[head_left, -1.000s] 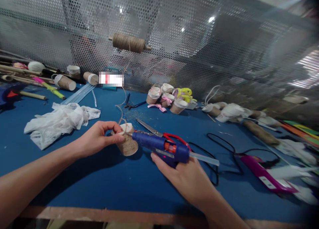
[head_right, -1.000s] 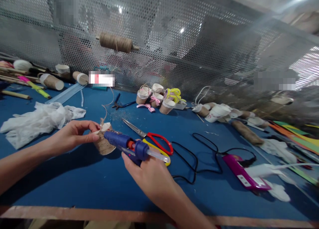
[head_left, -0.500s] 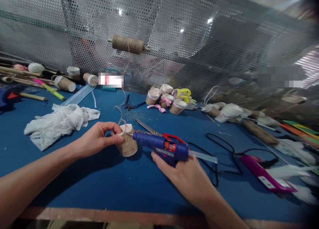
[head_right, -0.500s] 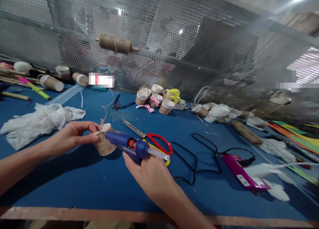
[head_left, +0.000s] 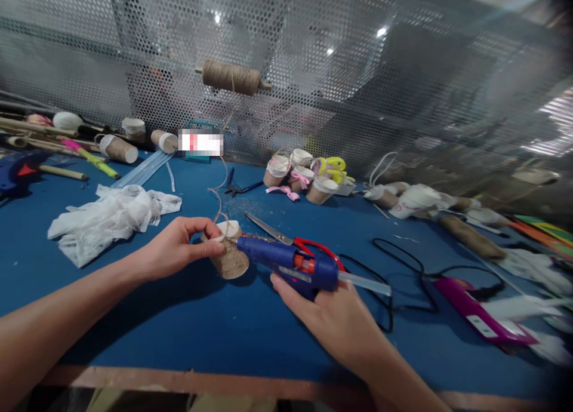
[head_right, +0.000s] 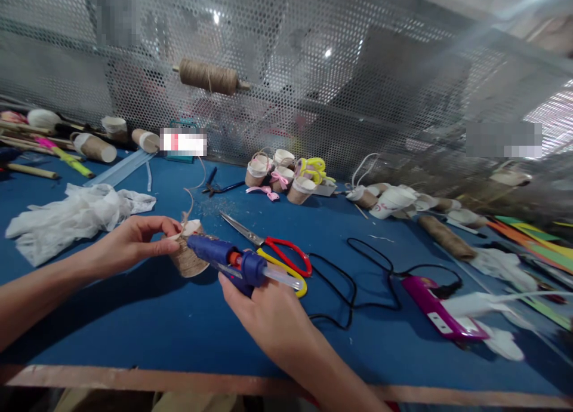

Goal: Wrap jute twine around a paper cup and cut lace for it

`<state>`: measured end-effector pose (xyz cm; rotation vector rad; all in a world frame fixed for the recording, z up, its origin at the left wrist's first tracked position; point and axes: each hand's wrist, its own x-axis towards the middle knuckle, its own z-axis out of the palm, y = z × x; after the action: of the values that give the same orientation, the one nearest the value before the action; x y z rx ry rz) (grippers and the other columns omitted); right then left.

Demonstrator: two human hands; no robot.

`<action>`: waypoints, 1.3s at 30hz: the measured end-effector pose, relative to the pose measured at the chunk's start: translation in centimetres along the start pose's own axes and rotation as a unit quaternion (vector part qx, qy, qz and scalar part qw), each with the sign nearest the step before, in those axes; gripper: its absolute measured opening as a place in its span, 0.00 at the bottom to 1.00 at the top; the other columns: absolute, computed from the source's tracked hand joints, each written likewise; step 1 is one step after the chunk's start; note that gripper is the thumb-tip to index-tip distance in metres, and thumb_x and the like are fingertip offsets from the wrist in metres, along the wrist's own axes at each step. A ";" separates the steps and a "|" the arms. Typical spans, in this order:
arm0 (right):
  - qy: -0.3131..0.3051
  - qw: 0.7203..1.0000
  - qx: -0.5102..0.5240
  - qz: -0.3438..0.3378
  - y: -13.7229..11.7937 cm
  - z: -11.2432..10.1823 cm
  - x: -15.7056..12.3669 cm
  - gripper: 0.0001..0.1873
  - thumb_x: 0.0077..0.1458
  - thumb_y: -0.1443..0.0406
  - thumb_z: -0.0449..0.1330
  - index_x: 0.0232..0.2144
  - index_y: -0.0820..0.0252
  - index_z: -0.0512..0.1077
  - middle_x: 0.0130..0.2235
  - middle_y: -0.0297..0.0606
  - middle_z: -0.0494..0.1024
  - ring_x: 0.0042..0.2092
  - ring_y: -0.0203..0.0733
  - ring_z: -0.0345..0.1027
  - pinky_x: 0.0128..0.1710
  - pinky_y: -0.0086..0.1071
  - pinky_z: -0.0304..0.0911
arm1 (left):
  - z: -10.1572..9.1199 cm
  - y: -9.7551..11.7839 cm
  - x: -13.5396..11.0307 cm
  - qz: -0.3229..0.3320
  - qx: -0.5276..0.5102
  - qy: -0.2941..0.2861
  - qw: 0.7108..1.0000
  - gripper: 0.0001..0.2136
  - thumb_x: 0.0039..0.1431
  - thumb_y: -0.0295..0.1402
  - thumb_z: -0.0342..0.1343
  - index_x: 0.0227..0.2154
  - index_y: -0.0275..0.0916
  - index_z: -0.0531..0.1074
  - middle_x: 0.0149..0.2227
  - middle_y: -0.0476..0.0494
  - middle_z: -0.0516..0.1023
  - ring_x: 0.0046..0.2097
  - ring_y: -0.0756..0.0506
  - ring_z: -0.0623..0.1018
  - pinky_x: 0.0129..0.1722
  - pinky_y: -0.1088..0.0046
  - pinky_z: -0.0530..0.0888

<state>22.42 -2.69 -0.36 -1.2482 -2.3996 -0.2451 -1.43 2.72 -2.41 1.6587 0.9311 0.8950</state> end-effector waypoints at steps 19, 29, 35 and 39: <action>-0.014 0.999 -0.040 -0.023 0.5 -0.2 0.0 0.16 0.54 0.70 0.49 0.38 0.58 0.76 0.27 0.40 0.79 0.31 0.46 0.74 0.32 0.37 0.70 | -0.3 0.3 0.0 -0.003 0.004 -0.013 1.000 0.08 0.51 0.35 0.56 0.24 0.37 0.68 0.33 0.46 0.75 0.39 0.46 0.72 0.40 0.70 0.67; -0.024 1.000 0.000 0.007 0.8 -1.0 0.6 0.15 0.54 0.66 0.49 0.35 0.59 0.76 0.29 0.42 0.79 0.31 0.46 0.73 0.34 0.38 0.68 | -0.5 0.2 0.1 0.004 -0.004 -0.014 1.000 0.08 0.50 0.35 0.57 0.22 0.37 0.67 0.35 0.45 0.75 0.42 0.44 0.72 0.45 0.66 0.66; -0.001 0.979 0.126 0.158 -0.1 -0.8 1.0 0.10 0.53 0.61 0.54 0.31 0.59 0.72 0.27 0.37 0.77 0.29 0.42 0.72 0.29 0.31 0.68 | -0.4 0.2 0.1 -0.002 -0.011 -0.007 1.000 0.07 0.49 0.35 0.58 0.22 0.37 0.68 0.33 0.46 0.75 0.40 0.45 0.72 0.43 0.68 0.67; -0.023 0.972 0.159 0.172 -0.3 -1.3 1.2 0.10 0.53 0.61 0.53 0.26 0.59 0.71 0.21 0.34 0.75 0.24 0.40 0.70 0.22 0.28 0.65 | -0.4 0.4 0.1 -0.010 -0.015 -0.014 1.000 0.07 0.49 0.35 0.57 0.22 0.37 0.68 0.33 0.46 0.75 0.39 0.45 0.72 0.41 0.68 0.67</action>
<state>21.96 -2.42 1.37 -1.4904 -2.1020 0.2645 -1.71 2.84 -1.87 1.6292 0.9092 0.8677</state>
